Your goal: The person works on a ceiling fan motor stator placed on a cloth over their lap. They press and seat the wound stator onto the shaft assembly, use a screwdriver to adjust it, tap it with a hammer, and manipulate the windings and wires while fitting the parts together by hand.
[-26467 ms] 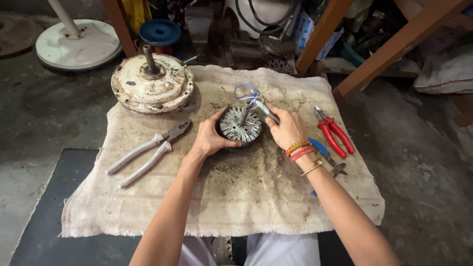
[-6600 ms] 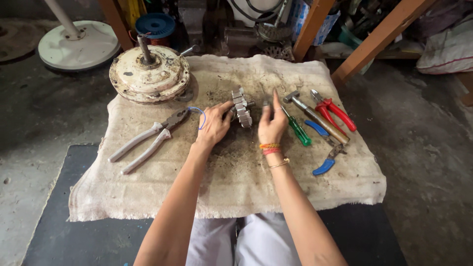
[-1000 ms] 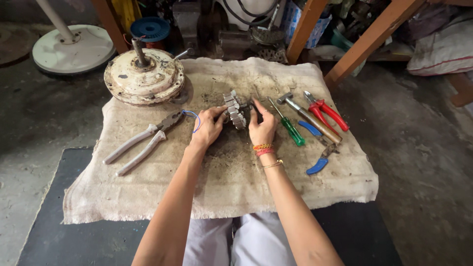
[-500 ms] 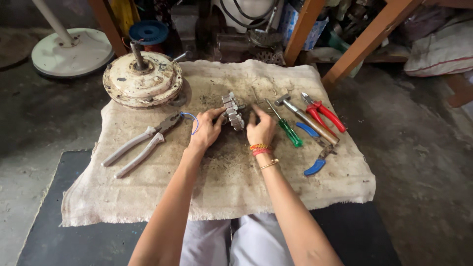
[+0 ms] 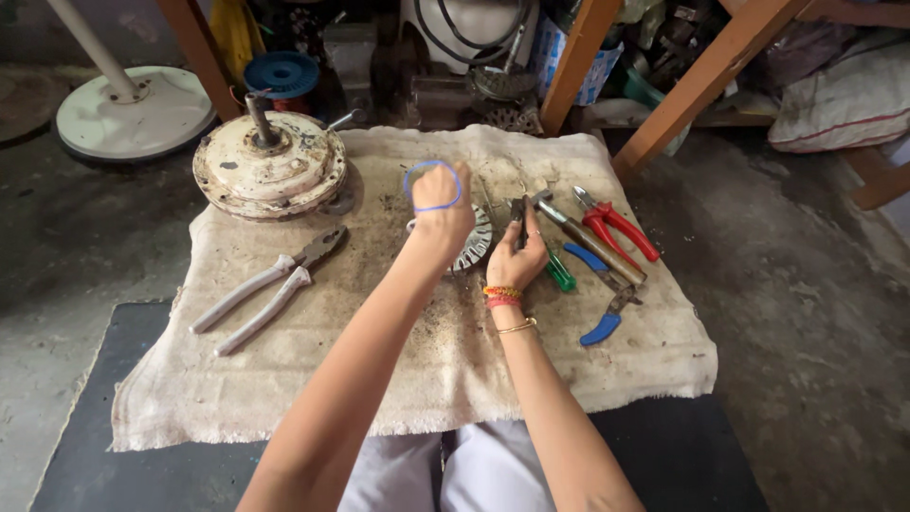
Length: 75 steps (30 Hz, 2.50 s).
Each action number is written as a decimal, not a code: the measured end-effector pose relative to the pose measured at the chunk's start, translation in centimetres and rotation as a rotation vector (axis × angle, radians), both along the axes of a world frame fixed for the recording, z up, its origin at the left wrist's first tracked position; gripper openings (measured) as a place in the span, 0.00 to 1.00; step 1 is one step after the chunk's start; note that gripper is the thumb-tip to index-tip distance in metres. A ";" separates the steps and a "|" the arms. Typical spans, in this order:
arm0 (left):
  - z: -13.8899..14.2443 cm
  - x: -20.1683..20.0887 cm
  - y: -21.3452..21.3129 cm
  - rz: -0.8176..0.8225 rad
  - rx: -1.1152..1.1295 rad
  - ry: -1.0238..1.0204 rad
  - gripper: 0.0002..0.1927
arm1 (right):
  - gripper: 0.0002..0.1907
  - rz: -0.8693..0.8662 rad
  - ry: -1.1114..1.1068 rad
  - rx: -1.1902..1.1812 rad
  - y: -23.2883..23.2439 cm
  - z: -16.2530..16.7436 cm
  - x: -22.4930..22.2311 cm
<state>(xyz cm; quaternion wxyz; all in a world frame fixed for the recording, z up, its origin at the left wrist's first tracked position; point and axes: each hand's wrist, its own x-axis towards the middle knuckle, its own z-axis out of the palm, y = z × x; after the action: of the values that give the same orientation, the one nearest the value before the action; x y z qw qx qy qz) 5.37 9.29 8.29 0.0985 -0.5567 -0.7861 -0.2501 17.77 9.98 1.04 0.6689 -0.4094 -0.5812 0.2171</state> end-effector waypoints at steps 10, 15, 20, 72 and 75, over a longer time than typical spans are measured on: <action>5.8 -3.5 -4.3 -0.222 -0.532 0.145 0.32 | 0.25 0.161 -0.078 -0.007 -0.3 0.3 0.1; 6.0 -5.9 -6.2 -0.270 -0.440 0.168 0.23 | 0.21 0.209 -0.062 -0.031 -0.2 0.1 -0.2; 6.9 -6.8 -5.7 -0.152 -0.637 0.104 0.14 | 0.21 0.205 0.013 -0.098 -0.2 0.5 -0.2; -9.9 -3.3 -13.3 -0.197 0.633 -2.199 0.16 | 0.21 0.704 -0.635 -0.168 4.9 4.5 -3.5; -10.2 -2.4 -14.0 -0.156 0.601 -2.007 0.15 | 0.21 0.778 -0.549 -0.128 5.1 4.0 -3.5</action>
<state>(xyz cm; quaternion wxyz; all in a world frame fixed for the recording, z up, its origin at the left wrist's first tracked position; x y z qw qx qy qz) 2.96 -4.70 -1.89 -0.4805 -0.0957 -0.3745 -0.7872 14.29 15.07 5.03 0.3333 -0.2442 -0.8319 0.3705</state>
